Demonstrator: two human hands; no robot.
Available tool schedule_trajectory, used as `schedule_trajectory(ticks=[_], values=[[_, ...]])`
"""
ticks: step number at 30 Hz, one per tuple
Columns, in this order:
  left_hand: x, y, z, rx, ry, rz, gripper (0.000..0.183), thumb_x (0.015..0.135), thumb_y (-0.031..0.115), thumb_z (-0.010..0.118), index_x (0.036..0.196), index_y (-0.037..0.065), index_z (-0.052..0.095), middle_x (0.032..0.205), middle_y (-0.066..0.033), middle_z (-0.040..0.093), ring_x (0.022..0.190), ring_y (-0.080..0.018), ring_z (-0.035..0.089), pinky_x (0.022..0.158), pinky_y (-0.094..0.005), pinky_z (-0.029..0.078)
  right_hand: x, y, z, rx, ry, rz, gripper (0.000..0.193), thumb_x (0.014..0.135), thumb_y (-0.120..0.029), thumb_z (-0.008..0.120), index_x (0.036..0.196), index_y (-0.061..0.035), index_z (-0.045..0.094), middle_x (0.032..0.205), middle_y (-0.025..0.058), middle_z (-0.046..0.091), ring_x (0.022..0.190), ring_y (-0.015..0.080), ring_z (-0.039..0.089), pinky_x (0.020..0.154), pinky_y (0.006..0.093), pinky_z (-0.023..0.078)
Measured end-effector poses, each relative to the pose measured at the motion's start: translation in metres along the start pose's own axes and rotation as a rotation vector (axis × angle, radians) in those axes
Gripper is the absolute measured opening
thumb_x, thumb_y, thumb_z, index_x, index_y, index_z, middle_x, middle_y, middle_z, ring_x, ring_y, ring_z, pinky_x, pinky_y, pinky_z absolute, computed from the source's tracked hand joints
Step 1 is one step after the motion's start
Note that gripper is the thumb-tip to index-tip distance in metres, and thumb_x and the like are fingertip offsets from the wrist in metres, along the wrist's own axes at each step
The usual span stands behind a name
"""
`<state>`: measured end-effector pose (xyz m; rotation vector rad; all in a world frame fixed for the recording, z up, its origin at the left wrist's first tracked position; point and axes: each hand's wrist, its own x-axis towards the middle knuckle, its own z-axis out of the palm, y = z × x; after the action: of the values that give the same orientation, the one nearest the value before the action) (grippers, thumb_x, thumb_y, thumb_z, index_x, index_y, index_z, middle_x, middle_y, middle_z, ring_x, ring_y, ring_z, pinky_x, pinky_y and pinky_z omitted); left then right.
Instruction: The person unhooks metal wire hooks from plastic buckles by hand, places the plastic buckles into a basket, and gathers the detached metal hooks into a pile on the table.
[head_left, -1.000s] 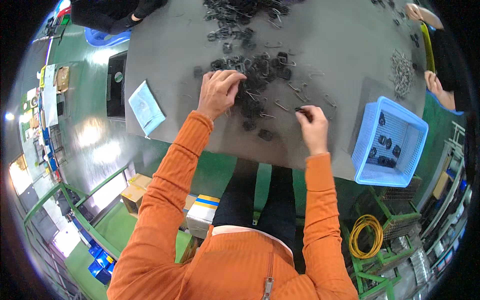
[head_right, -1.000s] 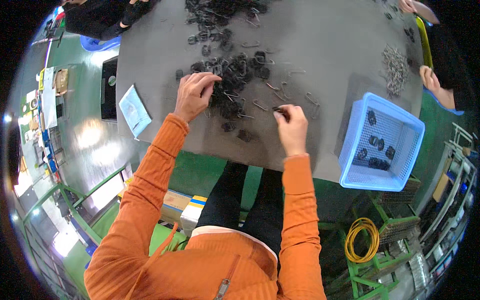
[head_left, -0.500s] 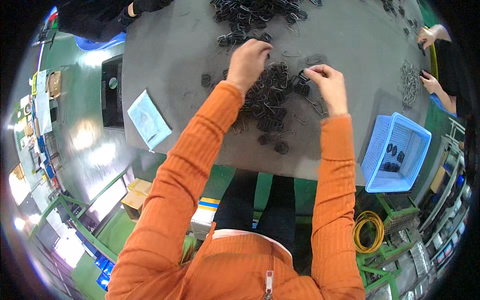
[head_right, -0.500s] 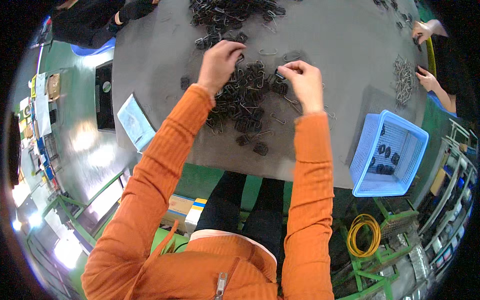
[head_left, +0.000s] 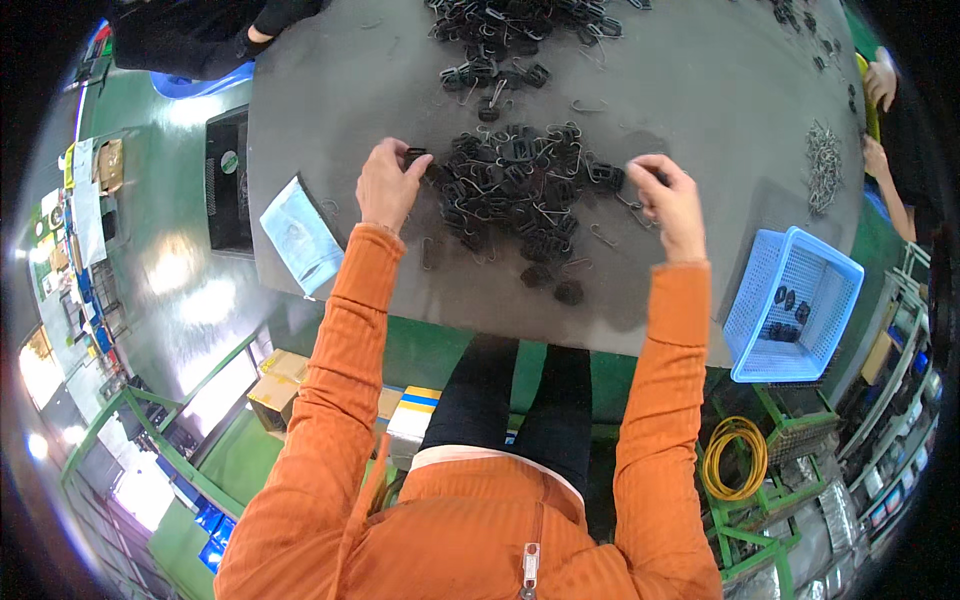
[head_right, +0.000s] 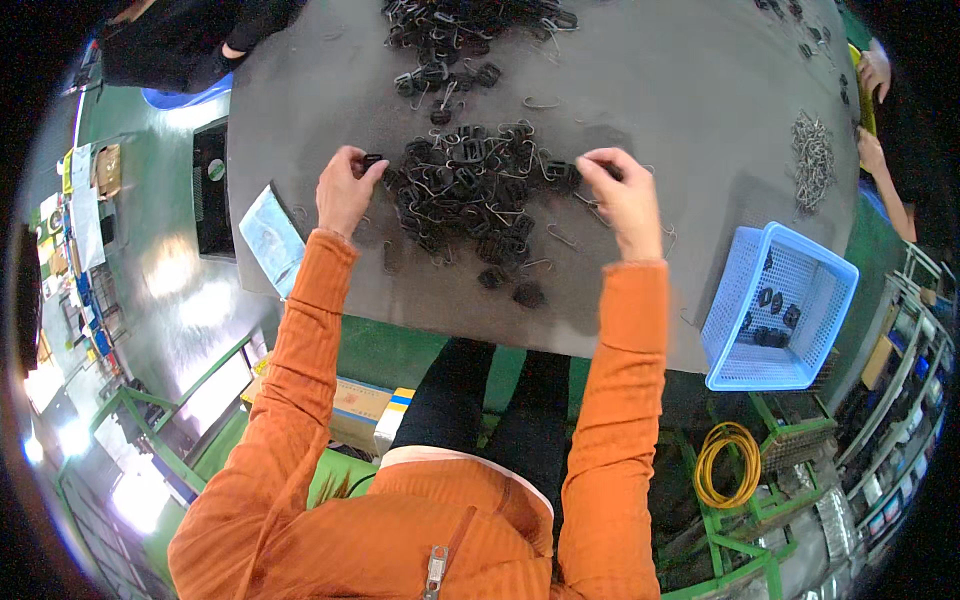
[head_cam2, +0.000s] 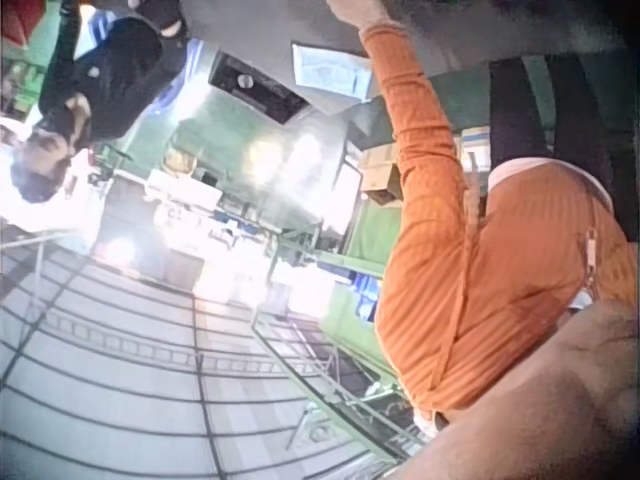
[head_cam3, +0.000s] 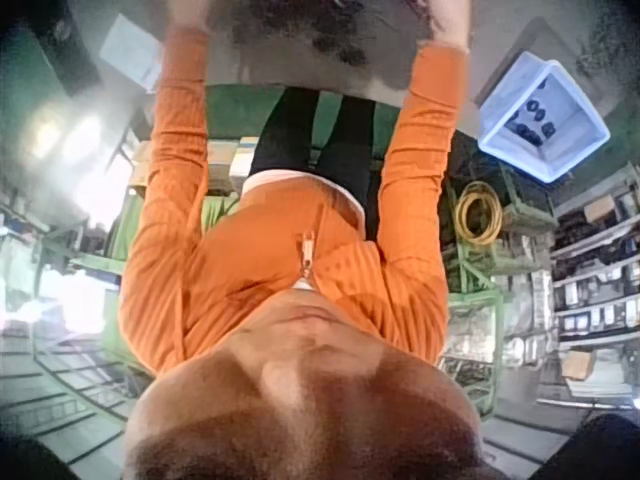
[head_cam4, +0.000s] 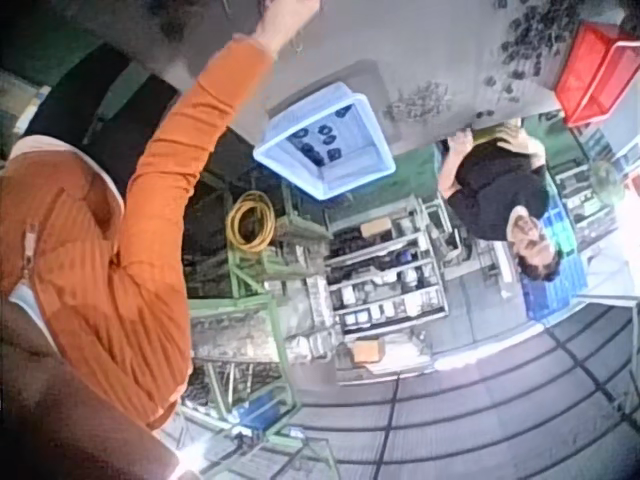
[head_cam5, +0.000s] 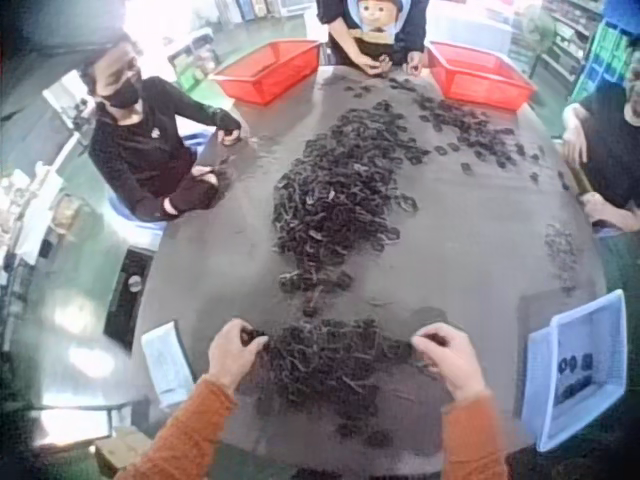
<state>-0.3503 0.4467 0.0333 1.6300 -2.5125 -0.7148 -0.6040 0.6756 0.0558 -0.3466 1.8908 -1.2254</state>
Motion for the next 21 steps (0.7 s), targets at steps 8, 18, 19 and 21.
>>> schedule_trajectory(ticks=[8, 18, 19, 21], values=[[-0.002, 0.020, -0.008, -0.314, 0.031, 0.147, 0.020, 0.076, 0.019, 0.070, 0.085, 0.002, 0.066, 0.072, -0.0061, 0.063, 0.063, -0.0142, 0.056, 0.061, -0.0275, 0.045, 0.007, -0.007, 0.035, -0.802, 0.120, -0.015, 0.027, 0.071, -0.028, 0.073, 0.085, -0.0050, 0.066, 0.075, 0.0083, 0.065, 0.075, 0.0216, 0.063, 0.067, 0.0349, 0.048], [0.047, 0.080, -0.005, -0.336, 0.433, 0.265, 0.029, 0.076, 0.022, 0.071, 0.098, 0.004, 0.066, 0.085, -0.0060, 0.064, 0.075, -0.0154, 0.058, 0.069, -0.0271, 0.046, -0.026, 0.012, -0.021, 0.254, 0.143, 0.233, 0.017, 0.071, -0.015, 0.076, 0.075, -0.0076, 0.061, 0.059, -0.0077, 0.045, 0.050, 0.0011, 0.034, 0.044, 0.0196, 0.023], [0.049, 0.086, -0.003, -0.125, 0.527, 0.329, 0.032, 0.076, 0.025, 0.071, 0.100, 0.005, 0.065, 0.093, -0.0085, 0.064, 0.082, -0.0208, 0.061, 0.074, -0.0307, 0.048, -0.028, 0.014, -0.024, 0.039, 0.248, 0.231, 0.016, 0.071, -0.014, 0.076, 0.075, -0.0069, 0.062, 0.061, -0.0064, 0.048, 0.051, 0.0016, 0.037, 0.045, 0.0194, 0.025], [0.038, 0.103, 0.007, -0.153, 0.337, 0.418, 0.033, 0.076, 0.033, 0.068, 0.102, 0.013, 0.064, 0.104, -0.0079, 0.059, 0.088, -0.0276, 0.061, 0.077, -0.0382, 0.049, -0.033, 0.020, -0.030, 0.148, 0.284, 0.250, 0.015, 0.074, -0.012, 0.074, 0.076, -0.0065, 0.060, 0.061, -0.0069, 0.047, 0.050, 0.0012, 0.035, 0.043, 0.0181, 0.022]])
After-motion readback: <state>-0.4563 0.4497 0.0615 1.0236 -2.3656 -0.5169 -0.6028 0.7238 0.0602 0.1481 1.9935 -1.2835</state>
